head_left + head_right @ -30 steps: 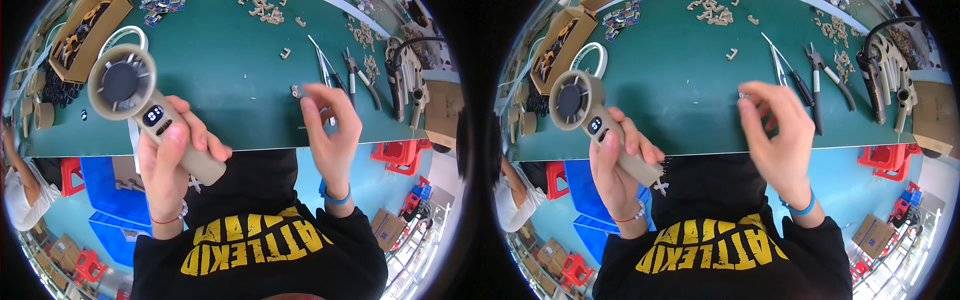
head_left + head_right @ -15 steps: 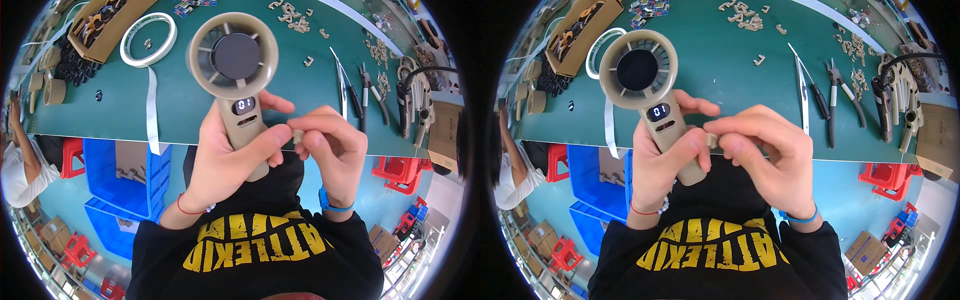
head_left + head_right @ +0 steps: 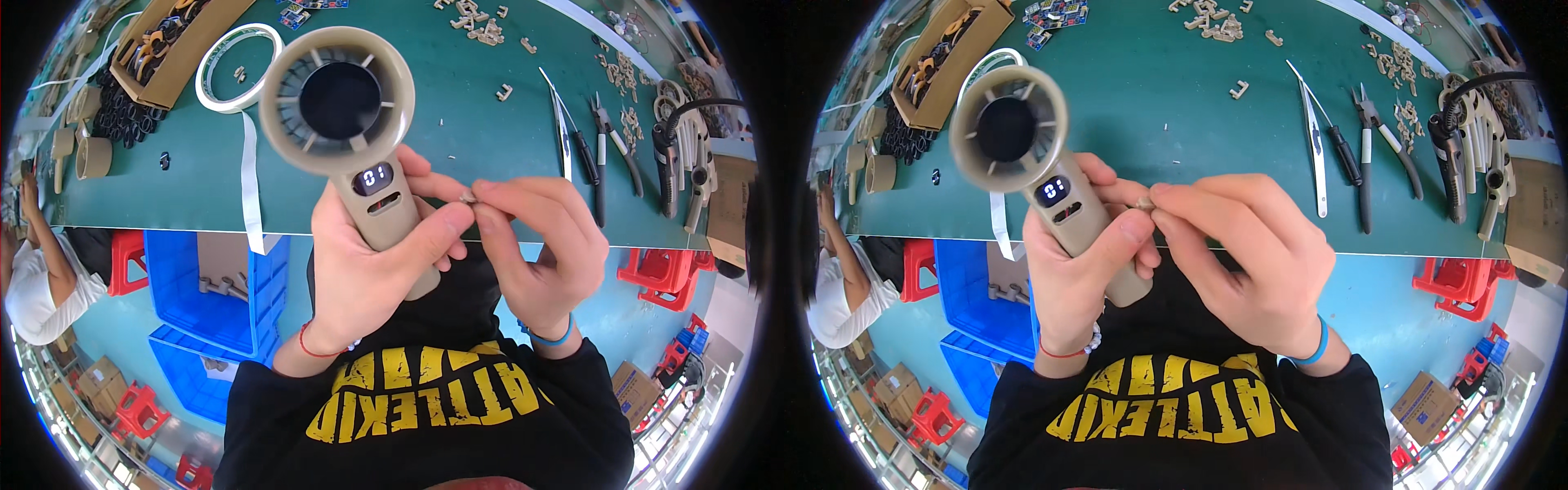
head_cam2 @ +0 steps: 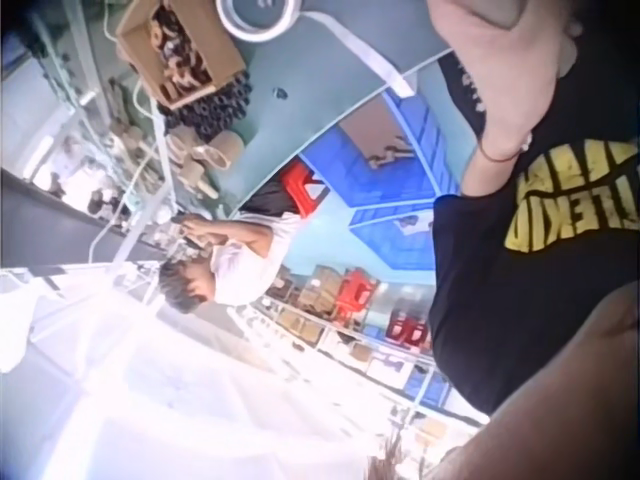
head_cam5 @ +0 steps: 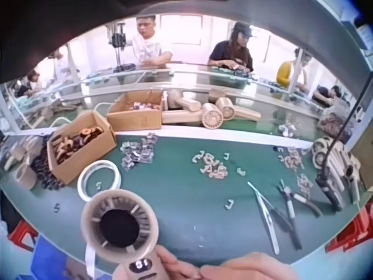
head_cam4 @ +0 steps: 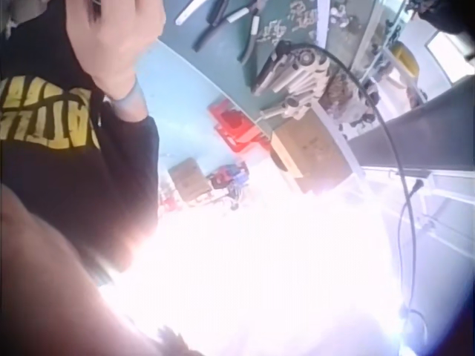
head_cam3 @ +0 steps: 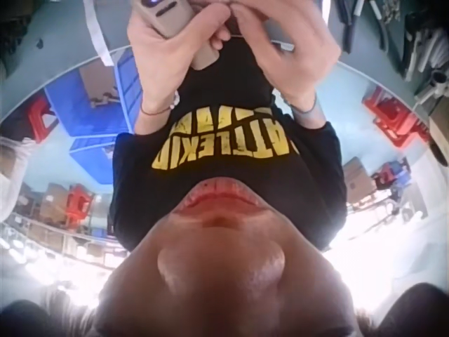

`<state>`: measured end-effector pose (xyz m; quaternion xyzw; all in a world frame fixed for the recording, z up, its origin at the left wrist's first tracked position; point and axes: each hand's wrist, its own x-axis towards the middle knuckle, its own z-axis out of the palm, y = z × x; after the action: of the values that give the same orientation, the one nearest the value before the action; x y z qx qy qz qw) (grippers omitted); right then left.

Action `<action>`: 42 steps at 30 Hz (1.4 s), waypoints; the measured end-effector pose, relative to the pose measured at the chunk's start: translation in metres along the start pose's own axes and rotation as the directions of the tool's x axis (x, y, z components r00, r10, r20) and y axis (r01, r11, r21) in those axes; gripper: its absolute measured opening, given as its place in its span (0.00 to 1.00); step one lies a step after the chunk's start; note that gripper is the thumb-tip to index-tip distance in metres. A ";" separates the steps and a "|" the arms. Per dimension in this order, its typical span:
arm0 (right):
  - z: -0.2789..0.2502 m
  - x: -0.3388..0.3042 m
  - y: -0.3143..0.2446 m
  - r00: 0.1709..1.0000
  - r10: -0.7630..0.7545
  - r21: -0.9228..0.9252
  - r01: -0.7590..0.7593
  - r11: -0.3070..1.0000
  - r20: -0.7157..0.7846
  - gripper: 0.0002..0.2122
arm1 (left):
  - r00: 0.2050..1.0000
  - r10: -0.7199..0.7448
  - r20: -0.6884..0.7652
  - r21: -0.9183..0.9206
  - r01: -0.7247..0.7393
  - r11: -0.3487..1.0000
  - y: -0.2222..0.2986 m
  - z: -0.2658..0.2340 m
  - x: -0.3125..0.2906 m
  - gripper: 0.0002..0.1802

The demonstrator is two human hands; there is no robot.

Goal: Assembling components of a handheld electric fan at a workbench, including housing and circuit boards.

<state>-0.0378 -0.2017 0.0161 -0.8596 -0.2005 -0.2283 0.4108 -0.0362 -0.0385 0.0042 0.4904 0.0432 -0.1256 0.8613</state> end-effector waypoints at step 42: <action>-0.087 -0.090 0.023 0.601 0.525 0.289 -0.777 0.559 0.603 0.08 | 0.991 0.107 -0.082 0.024 -0.105 0.994 0.001 -0.006 -0.008 0.17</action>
<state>-0.1189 -0.2992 0.0001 -0.7495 0.0002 0.2160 0.6258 -0.0430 -0.0318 0.0033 0.5050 0.0516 -0.0594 0.8595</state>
